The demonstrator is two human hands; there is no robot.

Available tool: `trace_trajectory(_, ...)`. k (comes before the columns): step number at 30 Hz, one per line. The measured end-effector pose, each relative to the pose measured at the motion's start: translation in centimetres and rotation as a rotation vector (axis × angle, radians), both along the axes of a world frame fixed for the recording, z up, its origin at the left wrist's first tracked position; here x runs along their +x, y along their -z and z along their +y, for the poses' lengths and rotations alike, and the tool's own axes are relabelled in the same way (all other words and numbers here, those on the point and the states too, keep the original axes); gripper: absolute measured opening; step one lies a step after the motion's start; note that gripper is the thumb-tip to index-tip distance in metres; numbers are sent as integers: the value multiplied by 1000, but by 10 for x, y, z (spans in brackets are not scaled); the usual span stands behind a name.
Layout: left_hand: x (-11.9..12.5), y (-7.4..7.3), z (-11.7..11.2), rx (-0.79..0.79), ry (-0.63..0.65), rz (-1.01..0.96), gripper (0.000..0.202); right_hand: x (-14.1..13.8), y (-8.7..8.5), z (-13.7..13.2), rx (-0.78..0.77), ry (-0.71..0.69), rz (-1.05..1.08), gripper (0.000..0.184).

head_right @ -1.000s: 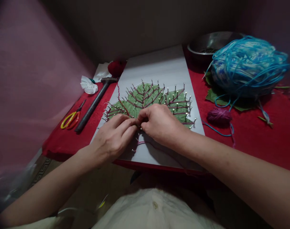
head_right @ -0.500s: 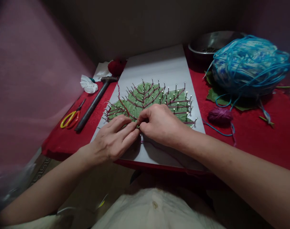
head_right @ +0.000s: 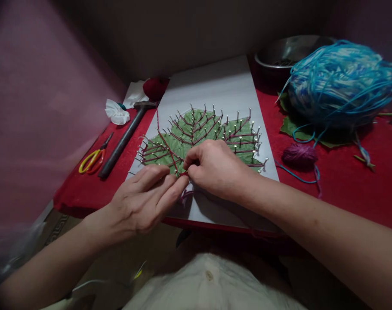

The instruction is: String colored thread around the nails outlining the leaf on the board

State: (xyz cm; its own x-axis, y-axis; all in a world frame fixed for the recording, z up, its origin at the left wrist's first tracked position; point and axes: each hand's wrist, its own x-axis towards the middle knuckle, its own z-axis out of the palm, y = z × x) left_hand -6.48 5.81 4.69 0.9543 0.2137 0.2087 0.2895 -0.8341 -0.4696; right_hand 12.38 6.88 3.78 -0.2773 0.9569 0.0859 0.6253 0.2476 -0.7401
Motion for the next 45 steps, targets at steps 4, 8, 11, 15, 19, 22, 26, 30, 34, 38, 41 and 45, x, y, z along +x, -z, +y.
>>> trace_trajectory(4, 0, -5, -4, -66, -88, 44, 25, 0, 0, 0, -2, -4, -1, 29)
trace_trajectory(8, 0, -13, -2, -99, -109, 21, 22, 0, 0, 0, 1, 4, -11, 29)
trace_trajectory(11, -3, -16, 3, -112, -105, 20, 23, 0, -1, -1, -7, 1, -19, 29)
trace_trajectory(15, -12, -18, 10, -129, -106, 7, 27, 1, -1, -1, -11, -14, -5, 29)
trace_trajectory(19, -19, -18, 14, -109, -132, 8, 28, 1, -1, 0, 1, -11, -19, 29)
trace_trajectory(22, -22, -17, 18, -98, -129, 30, 28, 1, 0, 0, 3, -18, -19, 28)
trace_trajectory(26, -27, -15, 26, -106, -103, 24, 30, 2, 2, -1, 12, -39, 11, 29)
trace_trajectory(30, -32, -19, 30, -129, 4, 46, 31, 2, 4, -1, 14, -42, 32, 28)
trace_trajectory(34, -32, -23, 26, -268, 50, -86, 21, 2, 3, -1, -2, -39, 20, 28)
trace_trajectory(38, -25, -22, 22, -574, 44, -184, 19, 1, 2, -2, -3, -42, 8, 29)
trace_trajectory(41, -19, -24, 23, -768, 38, -182, 18, 2, 2, -2, 5, -44, 11, 30)
trace_trajectory(45, -13, -28, 25, -763, 76, -143, 17, 2, 1, -1, 1, -44, 2, 30)
